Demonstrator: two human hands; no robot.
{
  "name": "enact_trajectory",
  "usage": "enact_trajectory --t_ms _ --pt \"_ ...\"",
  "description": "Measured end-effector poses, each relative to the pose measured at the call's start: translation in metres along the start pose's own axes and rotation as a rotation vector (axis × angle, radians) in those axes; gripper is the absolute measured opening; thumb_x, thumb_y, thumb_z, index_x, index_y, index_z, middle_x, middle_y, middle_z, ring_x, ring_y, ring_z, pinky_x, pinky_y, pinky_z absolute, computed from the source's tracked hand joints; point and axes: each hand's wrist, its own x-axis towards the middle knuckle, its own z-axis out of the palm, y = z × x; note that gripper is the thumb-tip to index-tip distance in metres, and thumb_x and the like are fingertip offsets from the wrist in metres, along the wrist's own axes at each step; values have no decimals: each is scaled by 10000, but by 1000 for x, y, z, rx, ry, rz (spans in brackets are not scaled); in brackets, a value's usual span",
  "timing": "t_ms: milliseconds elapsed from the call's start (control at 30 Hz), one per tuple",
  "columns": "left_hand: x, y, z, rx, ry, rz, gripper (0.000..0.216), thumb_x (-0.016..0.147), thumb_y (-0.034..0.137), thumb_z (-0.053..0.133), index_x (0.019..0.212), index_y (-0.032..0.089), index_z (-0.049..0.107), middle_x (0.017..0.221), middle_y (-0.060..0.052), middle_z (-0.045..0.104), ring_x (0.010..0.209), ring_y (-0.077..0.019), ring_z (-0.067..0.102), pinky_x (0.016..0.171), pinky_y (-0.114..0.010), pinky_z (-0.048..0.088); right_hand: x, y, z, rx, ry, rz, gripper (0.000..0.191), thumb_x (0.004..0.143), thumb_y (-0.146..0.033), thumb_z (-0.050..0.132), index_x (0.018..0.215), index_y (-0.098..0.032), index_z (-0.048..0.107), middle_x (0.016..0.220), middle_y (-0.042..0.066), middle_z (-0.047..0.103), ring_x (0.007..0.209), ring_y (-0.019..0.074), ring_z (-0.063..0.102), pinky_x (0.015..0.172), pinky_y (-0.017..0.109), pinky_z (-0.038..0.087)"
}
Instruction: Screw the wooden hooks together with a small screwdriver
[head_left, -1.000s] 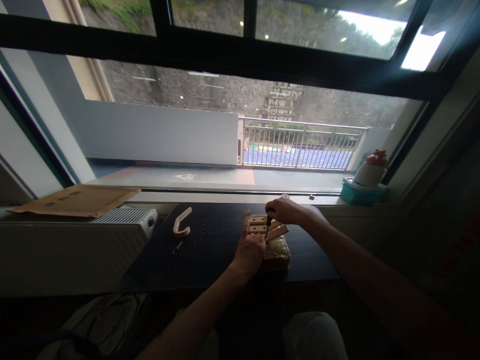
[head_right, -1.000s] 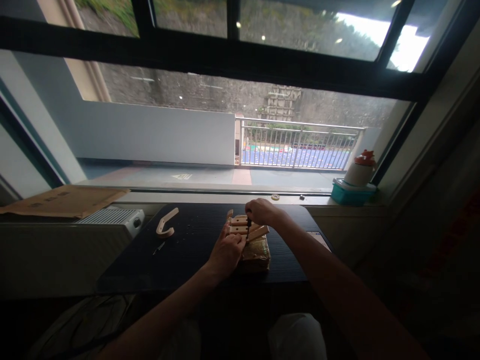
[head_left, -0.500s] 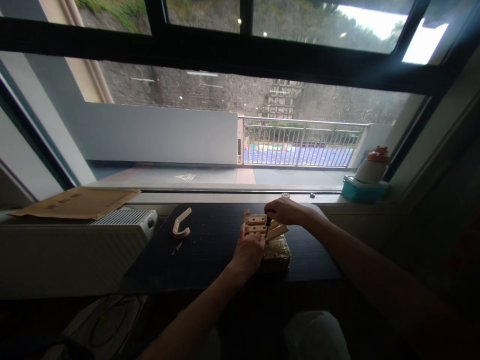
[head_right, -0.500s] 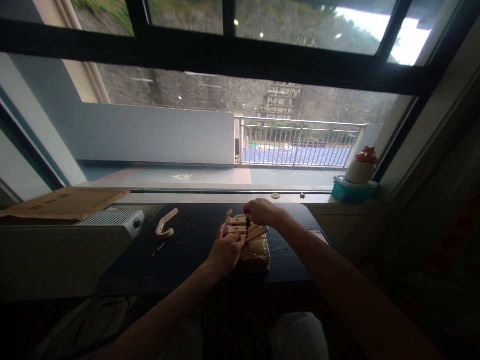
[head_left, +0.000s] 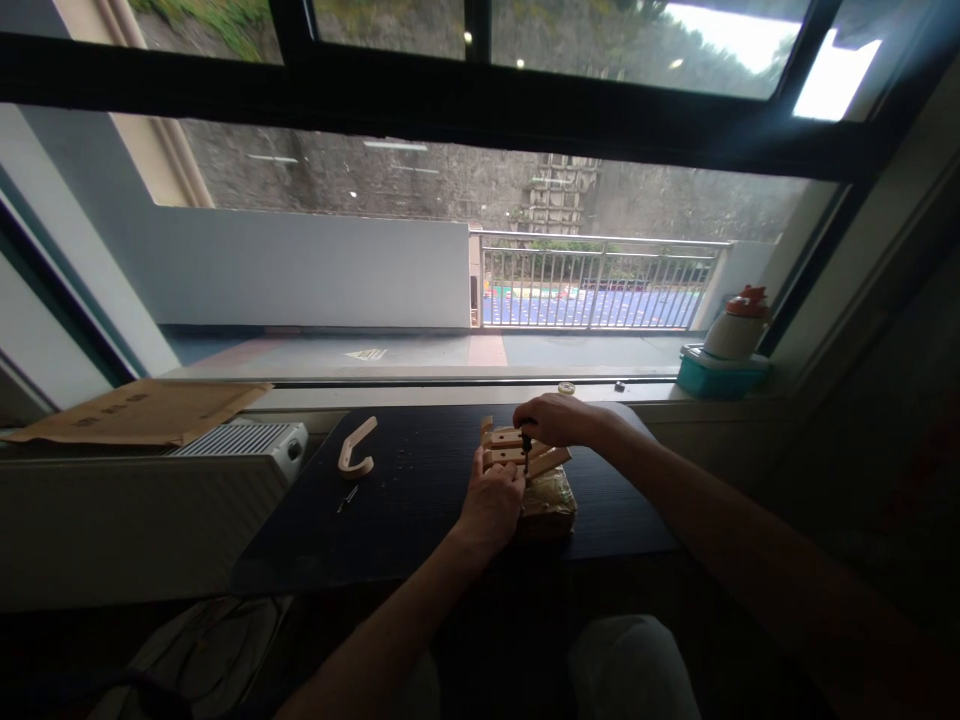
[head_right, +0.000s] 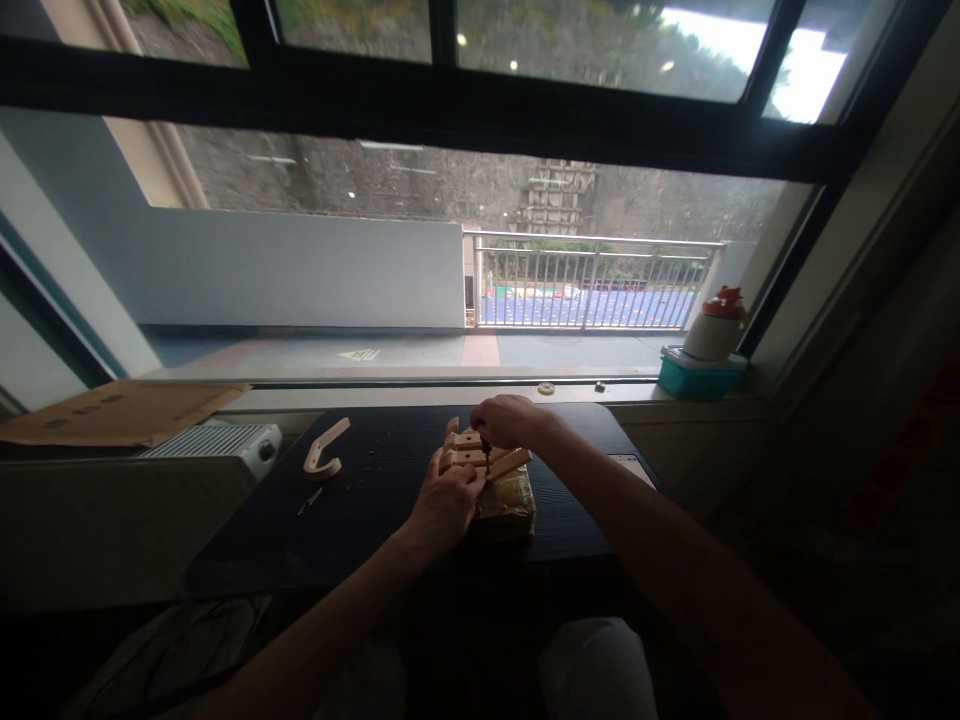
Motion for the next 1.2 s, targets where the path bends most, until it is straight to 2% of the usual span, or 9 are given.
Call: enact_trajectory --t_ms 133,267,433,567,667,767,1067,1200 --pt "2 0 1 9 -25 -12 275 766 139 454 984 137 622 944 -107 632 961 -276 550 1038 -552 152 1 -3 1 15 9 -14 260 838 -241 449 983 -215 663 894 53 680 747 166 587 584 224 347" --pt "2 0 2 13 -20 -7 292 762 147 462 1012 137 613 959 -110 628 967 -277 549 1039 -544 144 3 -5 4 55 13 43 265 850 -232 429 976 -188 658 894 66 674 722 158 579 581 223 352" --pt "1 1 1 32 -35 -15 250 794 142 421 936 140 627 926 -99 627 943 -252 559 1052 -515 129 2 -5 3 26 6 112 263 856 -253 424 933 -160 658 860 80 672 697 153 580 570 226 349" --pt "1 2 0 39 -47 -23 257 797 150 429 980 152 610 936 -86 622 967 -246 549 1056 -509 110 2 -1 -2 -47 -24 77 277 838 -322 446 982 -217 659 926 59 676 759 169 590 599 238 359" --pt "1 2 1 47 -56 -23 271 787 159 446 1016 158 592 962 -85 616 992 -254 534 1053 -510 111 3 2 -4 -54 -33 14 276 825 -289 450 1000 -250 660 942 34 680 795 168 589 617 235 357" --pt "3 1 2 60 -64 -25 268 789 163 439 1011 155 590 953 -79 614 983 -253 535 1054 -506 107 3 3 -4 -42 -33 -25 292 829 -244 426 998 -223 664 924 45 683 786 159 588 609 228 350" --pt "5 2 1 87 -124 -34 262 792 173 430 978 133 610 982 -103 601 966 -263 534 1041 -523 118 1 2 3 -21 26 22 304 855 -272 401 938 -173 676 878 67 683 715 150 585 591 228 352" --pt "4 3 0 81 -120 -43 283 794 167 427 1019 130 595 980 -101 602 962 -261 538 1043 -523 113 1 4 2 -28 7 68 309 844 -318 413 960 -199 674 888 62 682 726 161 588 592 237 358"
